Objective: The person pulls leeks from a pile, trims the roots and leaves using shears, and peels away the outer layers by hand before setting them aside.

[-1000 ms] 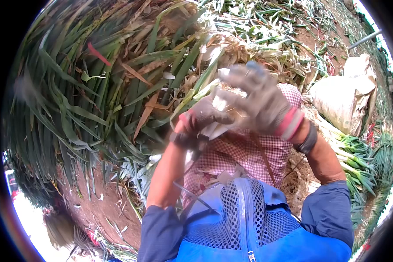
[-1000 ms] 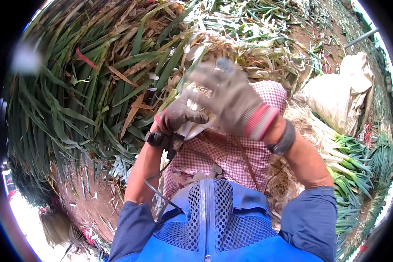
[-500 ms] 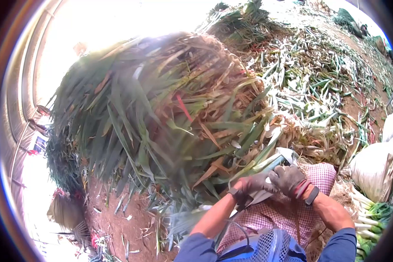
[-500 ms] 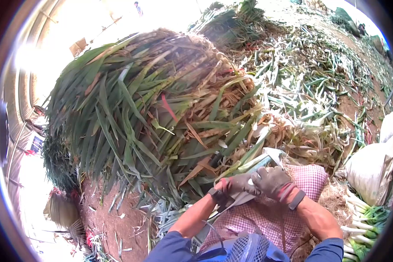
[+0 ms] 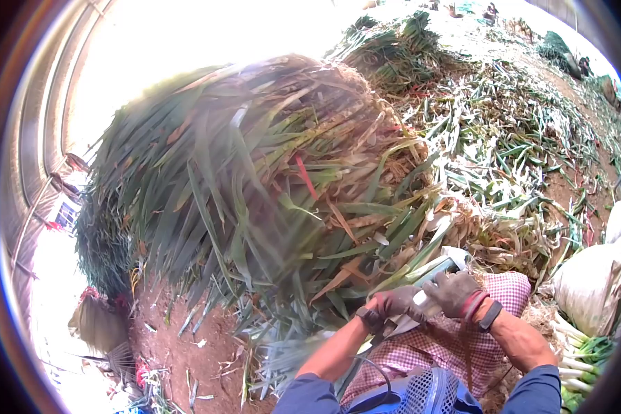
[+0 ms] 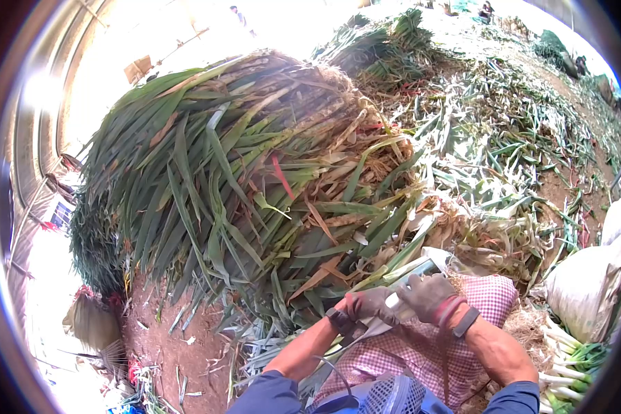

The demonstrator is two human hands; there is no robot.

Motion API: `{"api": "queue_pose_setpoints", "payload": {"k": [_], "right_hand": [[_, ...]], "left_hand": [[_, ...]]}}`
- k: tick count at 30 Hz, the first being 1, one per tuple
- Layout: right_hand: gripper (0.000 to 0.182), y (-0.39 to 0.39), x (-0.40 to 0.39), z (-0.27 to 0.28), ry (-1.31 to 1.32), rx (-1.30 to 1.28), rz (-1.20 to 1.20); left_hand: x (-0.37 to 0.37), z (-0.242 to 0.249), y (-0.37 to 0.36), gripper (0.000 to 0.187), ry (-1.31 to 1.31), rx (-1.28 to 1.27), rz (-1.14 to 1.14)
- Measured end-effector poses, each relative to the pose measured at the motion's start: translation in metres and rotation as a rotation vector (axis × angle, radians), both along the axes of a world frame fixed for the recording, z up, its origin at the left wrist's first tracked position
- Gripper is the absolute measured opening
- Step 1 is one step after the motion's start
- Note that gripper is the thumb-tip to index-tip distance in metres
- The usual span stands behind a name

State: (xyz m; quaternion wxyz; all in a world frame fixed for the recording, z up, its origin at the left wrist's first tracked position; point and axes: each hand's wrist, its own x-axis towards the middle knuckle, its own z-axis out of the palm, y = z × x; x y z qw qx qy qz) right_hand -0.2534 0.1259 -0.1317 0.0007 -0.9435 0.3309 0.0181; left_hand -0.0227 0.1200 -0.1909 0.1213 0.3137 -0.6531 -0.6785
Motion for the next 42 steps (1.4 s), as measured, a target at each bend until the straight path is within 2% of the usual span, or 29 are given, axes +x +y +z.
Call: {"api": "queue_pose_setpoints", "payload": {"k": [3,5,7,8,9,12,13,14,15,16,17,18,19,20,21,22,24,25,27,28,31,33,35,36,37,39,40,41,42], "right_hand": [[0.037,-0.005,0.006,0.009,0.032,0.002,0.020],[0.034,-0.015,0.011,0.015,0.019,-0.141,0.107],[0.022,-0.021,0.021,0.040,0.087,-0.254,0.122],[0.021,-0.030,0.022,0.050,0.073,-0.320,0.159],[0.020,-0.039,0.023,0.063,0.059,-0.384,0.195],[0.024,-0.061,0.015,0.134,0.041,-0.621,0.182],[0.025,-0.073,0.004,0.156,0.010,-0.713,0.163],[0.025,-0.079,-0.007,0.191,-0.005,-0.737,0.160],[0.024,-0.097,-0.023,0.216,-0.057,-0.768,0.014],[0.021,-0.107,-0.045,0.250,0.087,-1.039,0.014],[0.012,-0.126,-0.078,0.278,-0.084,-0.858,0.023],[0.027,-0.133,-0.112,0.321,0.210,-0.920,-0.195],[0.033,-0.130,-0.138,0.350,0.226,-1.041,-0.159],[0.023,-0.082,-0.110,0.378,0.298,-1.099,-0.310],[0.017,-0.042,-0.082,0.398,0.367,-1.162,-0.458],[0.017,-0.028,-0.093,0.412,0.414,-1.160,-0.490],[0.022,-0.019,-0.113,0.441,0.470,-1.047,-0.649],[0.022,-0.010,-0.121,0.445,0.507,-1.032,-0.679],[0.020,0.003,-0.122,0.460,0.551,-1.168,-0.587],[0.019,0.013,-0.104,0.465,0.587,-1.101,-0.834],[0.018,0.039,-0.101,0.466,0.730,-1.159,-0.788],[0.017,0.043,-0.113,0.471,0.768,-1.204,-0.804],[0.019,0.055,-0.124,0.459,0.716,-1.255,-0.762],[0.021,0.062,-0.133,0.459,0.767,-1.006,-0.989],[0.023,0.063,-0.141,0.458,0.751,-0.968,-1.143],[0.024,0.080,-0.162,0.442,0.680,-1.276,-0.906],[0.024,0.084,-0.177,0.451,0.595,-1.201,-1.040],[0.022,0.096,-0.191,0.450,0.457,-1.206,-0.999],[0.027,0.095,-0.245,0.450,0.430,-1.181,-1.081]], "left_hand": [[0.005,0.016,-0.005,0.063,-0.032,-0.034,-0.009],[0.012,0.030,-0.005,0.067,-0.077,-0.050,-0.031],[0.020,0.049,0.001,0.073,0.135,0.158,0.137],[0.027,0.044,-0.001,0.089,0.136,0.076,0.156],[0.036,0.055,0.003,0.093,0.137,0.081,0.177],[0.068,0.096,0.032,0.095,-0.092,-0.147,0.347],[0.080,0.112,0.041,0.093,-0.076,-0.327,0.356],[0.097,0.115,0.047,0.089,-0.182,-0.476,0.356],[0.114,0.111,0.053,0.085,-0.281,-0.616,0.344],[0.135,0.088,0.064,0.077,-0.221,-0.576,0.499],[0.154,0.065,0.076,0.070,-0.158,-0.519,0.639],[0.163,0.078,0.090,0.056,-0.012,-0.285,0.766],[0.195,0.040,0.102,0.051,-0.214,-0.331,0.952],[0.210,0.036,0.109,0.048,-0.384,-0.382,0.992],[0.241,-0.012,0.116,0.047,-0.537,-0.727,0.997],[0.243,-0.021,0.119,0.043,-0.298,-0.732,1.096],[0.274,-0.036,0.117,0.038,-0.700,-0.325,1.045],[0.259,-0.034,0.114,0.038,-0.686,-0.323,1.001],[0.227,-0.023,0.093,0.037,-0.098,-0.446,1.185],[0.212,-0.009,0.083,0.040,0.004,-0.401,1.102],[0.155,0.005,0.055,0.040,0.150,-0.313,1.126],[0.118,0.025,0.039,0.036,0.206,-0.272,1.069],[0.083,0.036,0.030,0.036,0.369,-0.211,0.902],[0.057,0.039,0.026,0.036,0.331,-0.193,0.824],[0.048,0.035,0.024,0.038,0.323,-0.172,0.802],[0.032,0.026,0.026,0.037,0.385,-0.151,0.758],[0.029,0.026,0.031,0.037,0.374,-0.136,0.747],[0.026,0.030,0.033,0.035,0.323,-0.125,0.743],[0.025,0.031,0.034,0.034,0.274,-0.112,0.746]]}}
